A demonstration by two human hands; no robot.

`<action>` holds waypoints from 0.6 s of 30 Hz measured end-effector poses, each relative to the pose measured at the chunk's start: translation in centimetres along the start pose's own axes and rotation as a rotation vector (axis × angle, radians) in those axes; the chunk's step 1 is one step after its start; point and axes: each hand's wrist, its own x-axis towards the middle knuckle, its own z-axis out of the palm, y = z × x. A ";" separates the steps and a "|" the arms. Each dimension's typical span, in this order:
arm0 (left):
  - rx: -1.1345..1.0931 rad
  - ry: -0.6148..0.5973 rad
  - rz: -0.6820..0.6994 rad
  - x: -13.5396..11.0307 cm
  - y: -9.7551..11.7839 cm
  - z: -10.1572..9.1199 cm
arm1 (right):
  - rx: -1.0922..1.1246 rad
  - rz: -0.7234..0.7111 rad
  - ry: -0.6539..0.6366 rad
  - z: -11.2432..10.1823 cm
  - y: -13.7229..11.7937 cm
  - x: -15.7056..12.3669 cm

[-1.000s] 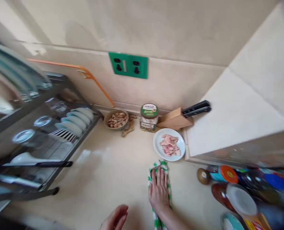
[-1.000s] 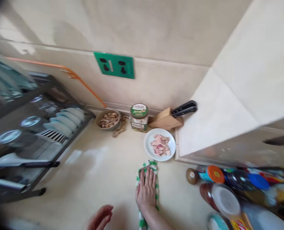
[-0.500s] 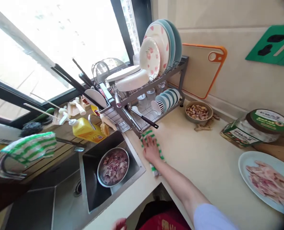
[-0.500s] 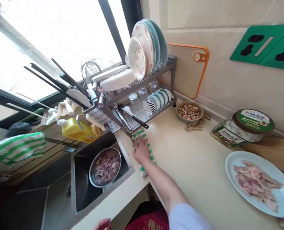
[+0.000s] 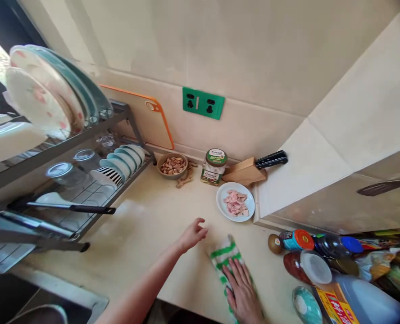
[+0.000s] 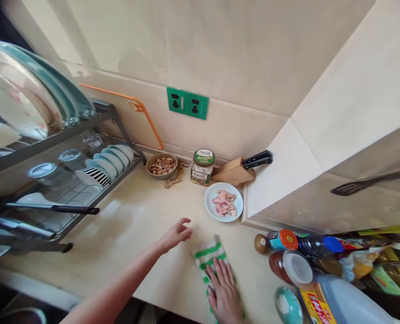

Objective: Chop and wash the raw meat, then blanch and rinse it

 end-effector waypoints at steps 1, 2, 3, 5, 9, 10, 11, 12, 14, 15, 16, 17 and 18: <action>-0.107 -0.021 -0.086 2.5 0.9 2.2 | -0.070 0.047 0.079 0.7 1.7 -1.6; -0.153 -0.034 -0.113 4.6 1.6 4.1 | -0.121 0.080 0.145 1.6 3.0 -2.9; -0.206 -0.044 -0.144 6.3 2.0 5.8 | -0.151 0.103 0.196 2.5 4.0 -4.0; -0.271 -0.041 -0.165 8.7 2.5 8.3 | -0.159 0.155 0.244 4.2 5.0 -5.2; -0.364 0.073 -0.166 10.5 2.1 10.4 | -0.102 0.272 0.256 6.2 4.6 -5.2; -0.378 0.108 -0.160 10.5 1.9 10.5 | -0.096 0.280 0.263 6.3 4.4 -5.0; -0.390 0.136 -0.155 10.3 1.6 10.5 | -0.095 0.275 0.275 6.3 4.2 -4.8; -0.398 0.157 -0.151 9.9 1.4 10.3 | -0.097 0.266 0.289 6.2 4.2 -4.7; -0.422 0.169 -0.133 8.3 0.9 9.4 | -0.099 0.246 0.317 5.7 4.3 -4.5; -0.437 0.169 -0.119 7.0 0.7 8.8 | -0.096 0.231 0.323 5.3 4.4 -4.4; -0.452 0.171 -0.105 5.5 0.5 8.1 | -0.090 0.210 0.319 4.9 4.6 -4.2; -0.465 0.180 -0.087 3.6 0.3 7.3 | -0.082 0.189 0.310 4.5 4.7 -4.0; -0.476 0.200 -0.072 1.6 0.1 6.4 | -0.073 0.167 0.300 4.1 4.9 -3.7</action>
